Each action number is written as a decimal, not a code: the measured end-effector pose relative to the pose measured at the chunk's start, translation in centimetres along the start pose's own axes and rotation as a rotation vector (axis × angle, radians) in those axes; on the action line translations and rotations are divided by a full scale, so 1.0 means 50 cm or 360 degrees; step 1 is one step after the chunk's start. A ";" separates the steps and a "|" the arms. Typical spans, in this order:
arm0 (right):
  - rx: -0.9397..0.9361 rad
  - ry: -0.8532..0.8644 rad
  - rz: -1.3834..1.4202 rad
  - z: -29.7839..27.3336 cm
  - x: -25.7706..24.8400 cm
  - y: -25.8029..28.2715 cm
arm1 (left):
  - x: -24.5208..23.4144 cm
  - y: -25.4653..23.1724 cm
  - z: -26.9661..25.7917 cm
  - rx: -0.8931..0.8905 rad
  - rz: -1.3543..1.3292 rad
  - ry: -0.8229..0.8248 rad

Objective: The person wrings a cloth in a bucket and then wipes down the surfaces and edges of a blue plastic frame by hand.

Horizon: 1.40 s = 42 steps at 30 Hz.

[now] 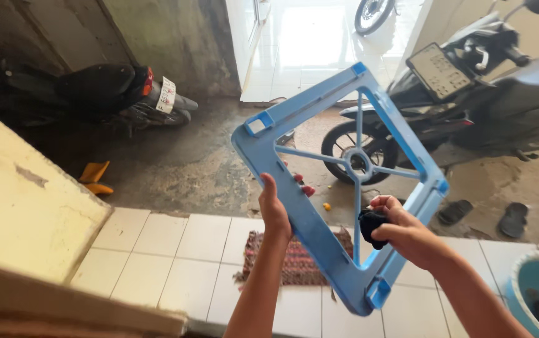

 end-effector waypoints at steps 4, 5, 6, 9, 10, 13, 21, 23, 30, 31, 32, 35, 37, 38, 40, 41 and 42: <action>-0.0082 0.0096 -0.0141 0.171 0.004 0.057 | -0.037 0.038 0.172 -0.0073 -0.0062 0.0005; -0.0139 0.0049 -0.0253 0.219 0.004 0.070 | -0.049 0.052 0.224 -0.0108 -0.0070 -0.0007; -0.0195 0.0002 -0.0367 0.271 0.006 0.082 | -0.060 0.068 0.276 -0.0143 -0.0077 -0.0019; -0.0211 -0.0171 -0.0557 0.419 0.009 0.110 | -0.087 0.115 0.421 -0.0237 -0.0128 -0.0044; -0.0207 -0.0239 -0.0593 0.478 0.012 0.132 | -0.092 0.118 0.482 -0.0257 -0.0146 -0.0035; -0.0593 -0.0282 -0.0609 0.594 0.040 0.245 | -0.121 0.135 0.609 -0.0376 -0.0344 -0.0120; -0.1084 -0.0814 -0.1245 0.752 0.069 0.418 | -0.145 0.209 0.843 -0.0578 -0.0418 -0.0158; -0.0965 -0.0944 -0.0807 0.792 0.030 0.408 | -0.143 0.224 0.880 -0.0581 -0.0348 -0.0162; -0.1226 -0.0882 -0.1353 0.907 -0.016 0.484 | -0.125 0.300 1.021 -0.0590 -0.0201 -0.0226; -0.1182 -0.1024 -0.1293 0.907 -0.053 0.495 | -0.123 0.320 1.029 -0.0662 -0.0193 -0.0250; -0.1273 -0.1077 -0.1172 0.905 -0.080 0.503 | -0.115 0.334 1.037 -0.0635 -0.0218 -0.0243; -0.1423 -0.0995 -0.1066 0.971 -0.148 0.533 | -0.058 0.351 1.116 -0.0532 -0.0244 -0.0195; -0.1235 -0.0626 -0.1374 1.053 -0.165 0.520 | -0.029 0.366 1.146 -0.0531 -0.0193 -0.0216; -0.1181 -0.0708 -0.1306 1.056 -0.203 0.518 | -0.022 0.375 1.148 -0.0564 -0.0178 -0.0240; -0.1126 -0.0875 -0.1186 1.045 -0.291 0.541 | 0.010 0.384 1.181 -0.0592 -0.0169 -0.0250; -0.1273 -0.0899 -0.1087 1.039 -0.315 0.554 | 0.021 0.387 1.192 -0.0571 -0.0166 -0.0248; -0.1420 -0.0918 -0.0982 1.033 -0.338 0.566 | 0.030 0.391 1.204 -0.0550 -0.0163 -0.0247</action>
Point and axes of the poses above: each hand's wrist, its own z-axis towards the middle knuckle, its own x-axis out of the palm, y = z × x, the point moved 7 cm from there along z, towards the middle knuckle, and after that the axes turned 2 degrees about x, right-handed, at the moved point
